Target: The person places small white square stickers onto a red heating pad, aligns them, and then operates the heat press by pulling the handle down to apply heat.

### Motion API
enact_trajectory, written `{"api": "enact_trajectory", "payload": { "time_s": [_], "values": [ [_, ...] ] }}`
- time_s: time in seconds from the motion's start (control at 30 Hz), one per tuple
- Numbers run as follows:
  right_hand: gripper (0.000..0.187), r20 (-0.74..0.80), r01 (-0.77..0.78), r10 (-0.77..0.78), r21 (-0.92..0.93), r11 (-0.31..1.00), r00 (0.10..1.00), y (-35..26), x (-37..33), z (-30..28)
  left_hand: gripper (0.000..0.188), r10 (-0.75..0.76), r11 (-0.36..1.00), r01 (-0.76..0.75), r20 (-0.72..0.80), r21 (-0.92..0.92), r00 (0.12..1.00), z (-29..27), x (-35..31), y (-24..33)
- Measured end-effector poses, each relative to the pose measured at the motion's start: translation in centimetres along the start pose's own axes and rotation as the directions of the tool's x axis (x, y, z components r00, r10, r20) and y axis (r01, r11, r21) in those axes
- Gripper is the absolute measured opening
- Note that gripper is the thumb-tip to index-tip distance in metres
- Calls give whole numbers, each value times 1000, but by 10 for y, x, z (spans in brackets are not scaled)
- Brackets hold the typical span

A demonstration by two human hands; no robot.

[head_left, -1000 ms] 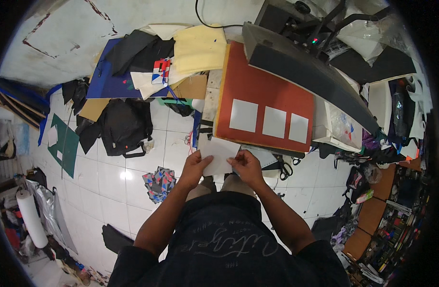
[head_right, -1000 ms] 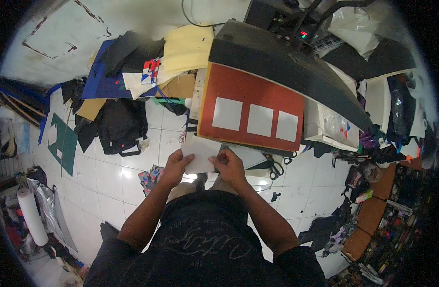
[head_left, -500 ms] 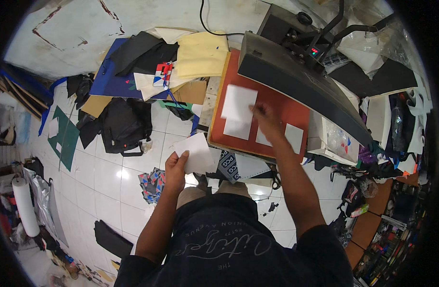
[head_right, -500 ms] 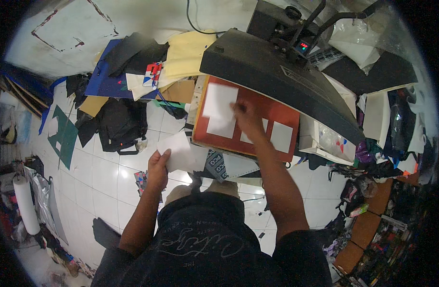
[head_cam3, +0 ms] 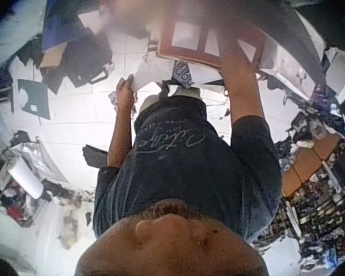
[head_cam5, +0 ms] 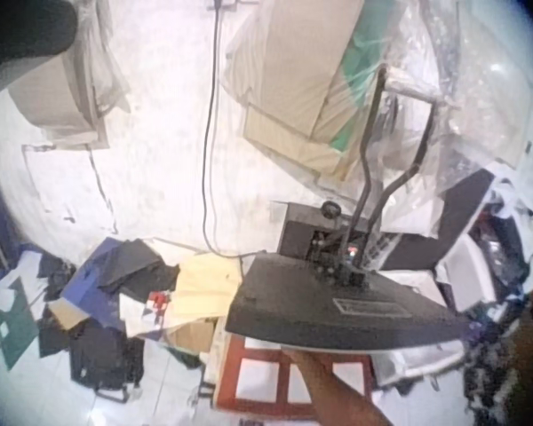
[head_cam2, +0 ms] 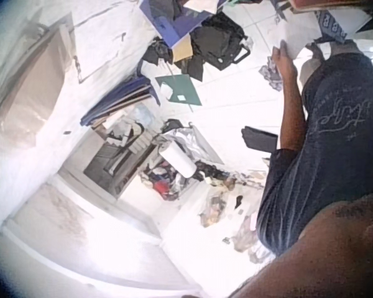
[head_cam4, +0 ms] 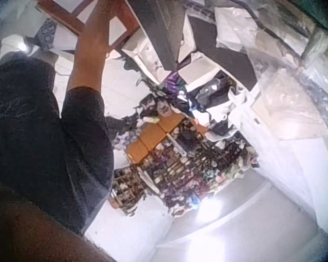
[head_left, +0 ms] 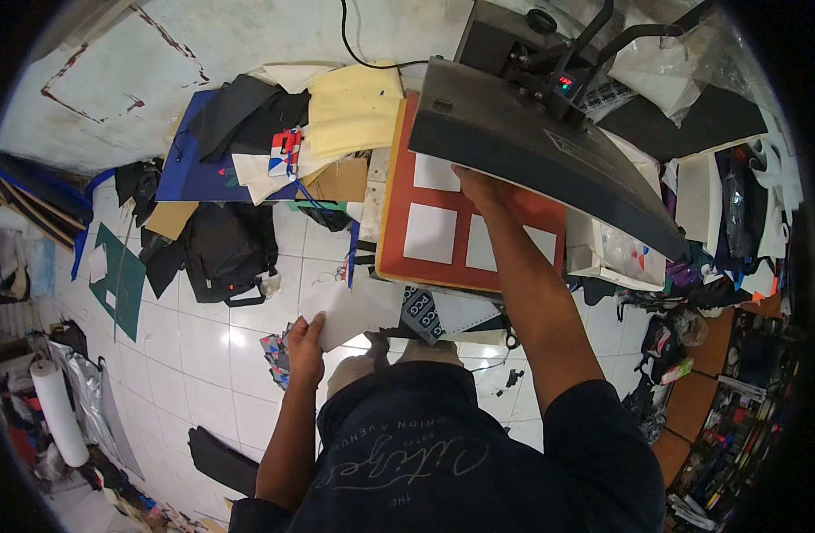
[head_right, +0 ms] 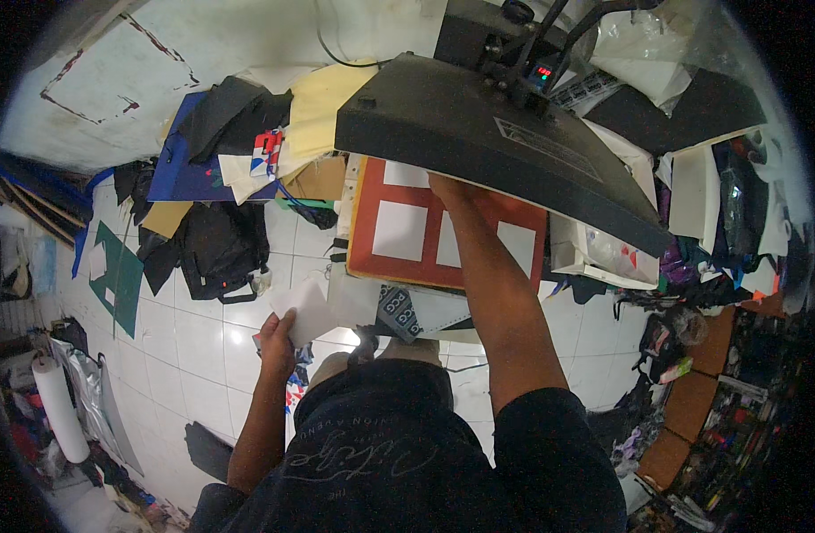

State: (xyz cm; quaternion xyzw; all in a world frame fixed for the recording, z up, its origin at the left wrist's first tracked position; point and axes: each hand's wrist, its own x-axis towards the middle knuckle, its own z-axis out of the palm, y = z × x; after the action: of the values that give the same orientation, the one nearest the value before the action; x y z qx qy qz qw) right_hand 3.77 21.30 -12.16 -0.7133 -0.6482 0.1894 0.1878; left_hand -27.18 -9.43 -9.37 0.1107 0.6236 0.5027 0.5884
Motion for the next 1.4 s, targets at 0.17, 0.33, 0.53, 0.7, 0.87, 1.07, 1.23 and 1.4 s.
{"api": "enact_trajectory", "payload": {
  "time_s": [0.17, 0.33, 0.53, 0.7, 0.87, 1.07, 1.23, 1.4],
  "values": [
    [45, -160, 14, -14, 0, 1000, 987, -6, -6, 4, 23, -15, 997, 11, 47, 79, 999, -6, 8, 1],
    [43, -172, -9, 2, -37, 999, 985, -22, -14, -6, 24, 6, 994, -13, 57, 112, 998, -1, 11, 7],
    [42, -125, -20, 14, -46, 999, 992, -41, -24, -22, 26, -7, 988, 1, 44, 151, 999, -3, 12, 8],
    [41, -328, 46, -102, -173, 984, 939, -31, -22, -12, 28, 16, 990, -25, 71, 138, 997, 0, 11, 5],
    [33, -254, 126, -129, -27, 992, 958, -27, -22, -12, 27, -17, 964, -1, 65, 268, 998, 4, 4, 10],
    [28, -275, 257, -265, -63, 964, 924, -40, -27, -15, 25, -7, 985, 1, 29, 174, 1000, 1, 3, 7],
    [26, -172, 261, -249, 50, 964, 953, -54, -53, -26, 27, -7, 976, 2, 20, 219, 1000, 35, -4, 26],
    [38, 292, 144, -475, 711, 688, 830, -55, -153, -9, 44, 215, 694, -245, 130, 677, 968, 32, 7, -11]
  ]
}}
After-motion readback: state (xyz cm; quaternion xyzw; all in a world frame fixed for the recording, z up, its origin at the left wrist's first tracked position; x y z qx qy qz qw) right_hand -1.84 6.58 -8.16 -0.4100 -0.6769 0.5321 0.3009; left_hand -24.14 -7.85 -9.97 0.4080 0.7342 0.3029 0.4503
